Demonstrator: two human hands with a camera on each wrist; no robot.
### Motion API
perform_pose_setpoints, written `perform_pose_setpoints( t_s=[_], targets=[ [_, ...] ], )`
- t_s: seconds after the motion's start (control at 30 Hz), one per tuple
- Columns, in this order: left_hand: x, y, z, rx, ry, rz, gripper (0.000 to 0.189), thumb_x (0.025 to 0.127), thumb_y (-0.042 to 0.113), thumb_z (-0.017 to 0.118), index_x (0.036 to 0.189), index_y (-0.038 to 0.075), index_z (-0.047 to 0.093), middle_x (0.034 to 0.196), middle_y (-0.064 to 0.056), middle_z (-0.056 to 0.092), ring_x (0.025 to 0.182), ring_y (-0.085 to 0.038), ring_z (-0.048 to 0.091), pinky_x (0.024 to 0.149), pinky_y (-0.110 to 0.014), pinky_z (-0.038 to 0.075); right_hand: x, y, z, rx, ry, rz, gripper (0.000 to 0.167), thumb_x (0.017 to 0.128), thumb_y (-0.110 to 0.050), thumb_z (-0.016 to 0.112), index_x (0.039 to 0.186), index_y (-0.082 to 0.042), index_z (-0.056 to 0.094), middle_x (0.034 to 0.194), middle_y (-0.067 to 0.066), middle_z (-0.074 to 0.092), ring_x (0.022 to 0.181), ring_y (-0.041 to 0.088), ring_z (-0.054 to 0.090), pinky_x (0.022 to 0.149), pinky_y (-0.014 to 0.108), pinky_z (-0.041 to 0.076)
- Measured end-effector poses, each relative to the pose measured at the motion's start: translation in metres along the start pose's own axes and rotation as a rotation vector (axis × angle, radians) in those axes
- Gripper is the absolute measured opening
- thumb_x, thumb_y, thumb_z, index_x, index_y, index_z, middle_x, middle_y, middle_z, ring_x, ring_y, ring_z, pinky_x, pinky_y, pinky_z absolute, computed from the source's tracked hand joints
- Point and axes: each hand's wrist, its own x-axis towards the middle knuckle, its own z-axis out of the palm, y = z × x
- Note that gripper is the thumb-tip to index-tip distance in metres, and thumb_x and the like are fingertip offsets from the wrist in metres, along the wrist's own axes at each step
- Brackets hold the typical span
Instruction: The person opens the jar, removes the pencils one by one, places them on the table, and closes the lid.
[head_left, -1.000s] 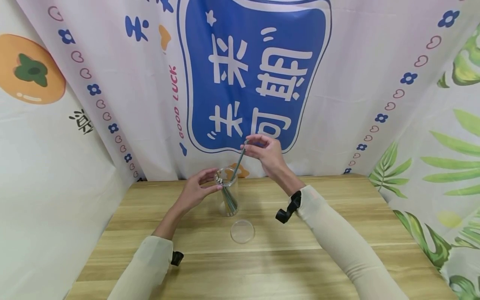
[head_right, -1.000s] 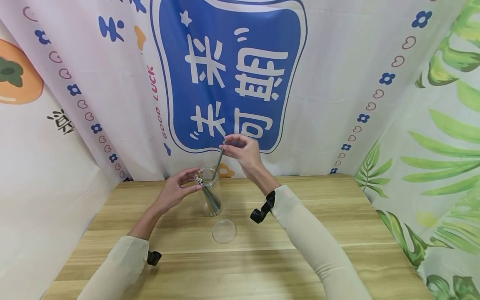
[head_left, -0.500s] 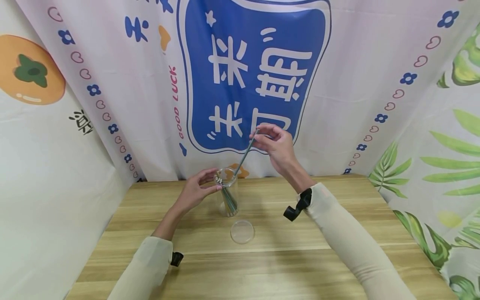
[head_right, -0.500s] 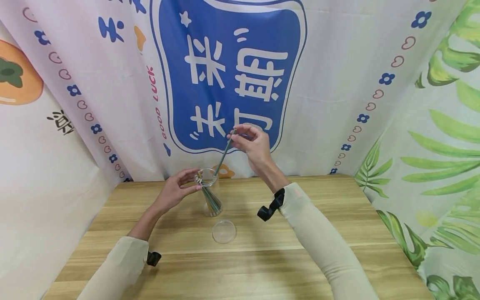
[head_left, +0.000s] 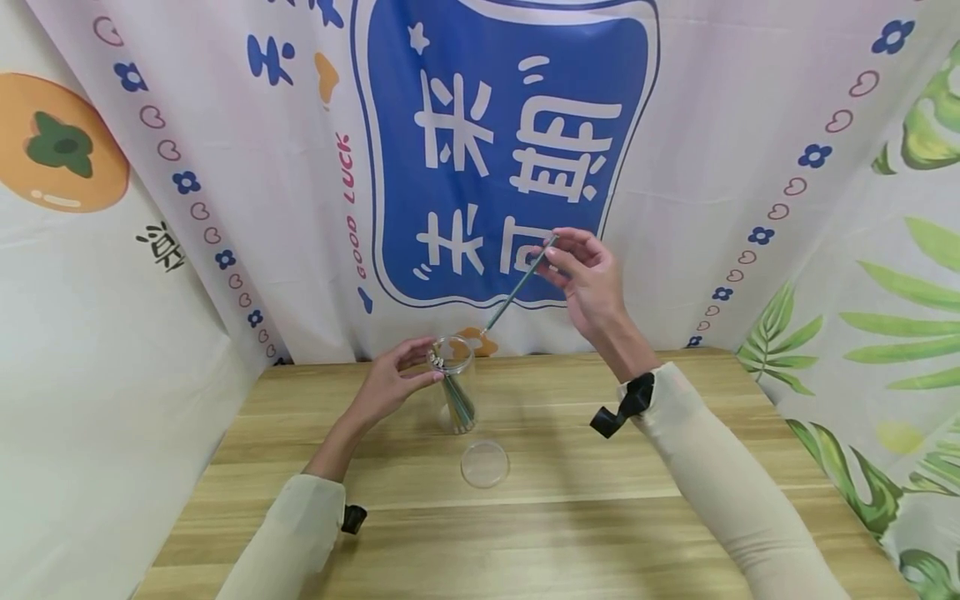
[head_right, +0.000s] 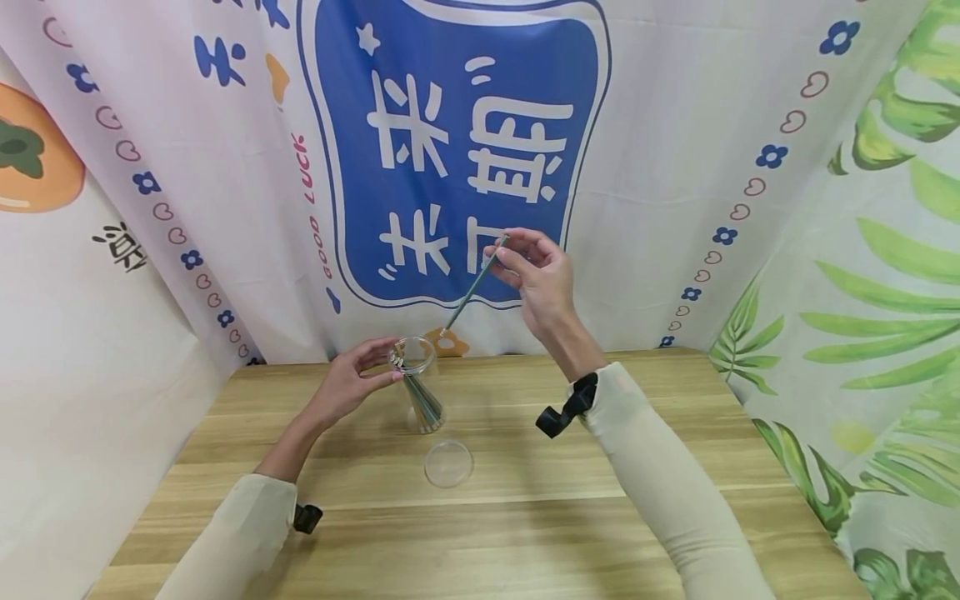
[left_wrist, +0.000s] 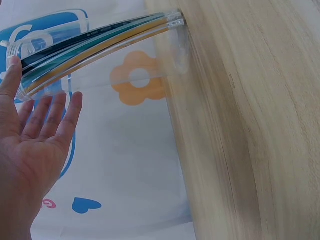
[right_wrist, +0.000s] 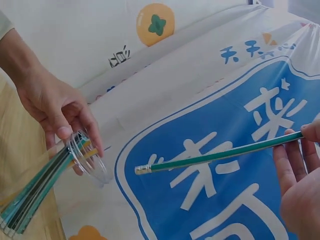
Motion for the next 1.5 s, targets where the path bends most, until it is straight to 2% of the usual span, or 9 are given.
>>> perform_pose_setpoints(
  t_s=[0.13,0.33,0.5,0.67,0.8,0.97,1.13,1.33,1.5],
  targets=[
    [0.000,0.000,0.001,-0.001,0.002,0.004,0.063,0.092,0.011,0.084,0.147,0.001,0.058,0.144,-0.020,0.064,0.132,-0.037,0.063,0.110,-0.051,0.054,-0.002,-0.009,-0.008,0.021,0.021,-0.005,0.022,0.098,0.007,0.069,0.120,0.003,0.068,0.108,0.012,0.073,0.100,0.027,0.077,0.093,0.041,0.064],
    [0.000,-0.001,0.001,-0.014,-0.002,0.016,0.062,0.092,0.009,0.084,0.147,0.000,0.058,0.143,-0.021,0.064,0.132,-0.039,0.063,0.109,-0.057,0.053,-0.008,-0.018,-0.023,0.012,0.032,0.008,0.021,0.097,0.008,0.070,0.117,0.000,0.071,0.105,0.011,0.074,0.097,0.025,0.078,0.089,0.039,0.065],
    [0.000,-0.001,0.000,0.000,0.000,0.009,0.062,0.092,0.011,0.085,0.147,0.001,0.058,0.143,-0.020,0.064,0.132,-0.037,0.063,0.107,-0.045,0.057,-0.013,-0.018,-0.036,-0.037,0.047,0.067,0.023,0.097,0.010,0.069,0.120,0.004,0.069,0.097,0.009,0.073,0.096,0.024,0.078,0.086,0.039,0.066],
    [0.001,0.001,-0.001,0.003,-0.003,0.007,0.063,0.092,0.012,0.085,0.148,0.002,0.058,0.143,-0.019,0.064,0.132,-0.037,0.063,0.108,-0.047,0.056,-0.018,-0.013,-0.052,-0.107,0.052,0.152,0.021,0.098,0.008,0.070,0.117,0.000,0.071,0.099,0.008,0.071,0.098,0.025,0.078,0.087,0.040,0.066],
    [0.000,0.001,-0.001,0.006,-0.008,0.008,0.063,0.092,0.013,0.084,0.148,0.002,0.057,0.144,-0.019,0.064,0.132,-0.037,0.063,0.109,-0.051,0.055,-0.023,-0.007,-0.063,-0.176,0.048,0.245,0.021,0.098,0.003,0.072,0.119,-0.003,0.072,0.102,0.007,0.072,0.100,0.023,0.078,0.091,0.040,0.065],
    [-0.001,0.000,-0.001,0.000,-0.005,0.008,0.062,0.093,0.012,0.084,0.148,0.002,0.058,0.144,-0.019,0.064,0.133,-0.037,0.062,0.110,-0.052,0.054,-0.029,0.003,-0.074,-0.252,0.042,0.341,0.026,0.101,-0.001,0.071,0.126,0.001,0.067,0.104,0.008,0.074,0.102,0.023,0.077,0.091,0.039,0.065],
    [-0.001,0.001,-0.001,-0.005,-0.002,0.002,0.061,0.093,0.012,0.084,0.147,0.002,0.058,0.144,-0.019,0.064,0.133,-0.037,0.062,0.109,-0.048,0.055,-0.035,0.015,-0.083,-0.308,0.051,0.428,0.017,0.102,0.001,0.068,0.118,-0.005,0.070,0.105,0.008,0.074,0.107,0.027,0.076,0.092,0.039,0.065],
    [-0.002,0.000,-0.002,0.002,-0.006,-0.007,0.063,0.093,0.015,0.084,0.148,0.003,0.058,0.144,-0.019,0.064,0.134,-0.036,0.062,0.108,-0.044,0.056,-0.048,0.034,-0.093,-0.343,0.040,0.529,0.021,0.102,0.003,0.067,0.123,-0.001,0.068,0.104,0.007,0.074,0.100,0.022,0.078,0.090,0.038,0.065],
    [-0.001,0.001,-0.001,0.008,-0.006,-0.004,0.063,0.093,0.015,0.084,0.149,0.003,0.057,0.144,-0.019,0.064,0.133,-0.036,0.062,0.108,-0.048,0.055,-0.058,0.049,-0.098,-0.358,0.026,0.568,0.025,0.102,0.006,0.065,0.127,0.005,0.065,0.098,0.005,0.076,0.093,0.019,0.078,0.088,0.038,0.066]
  ],
)
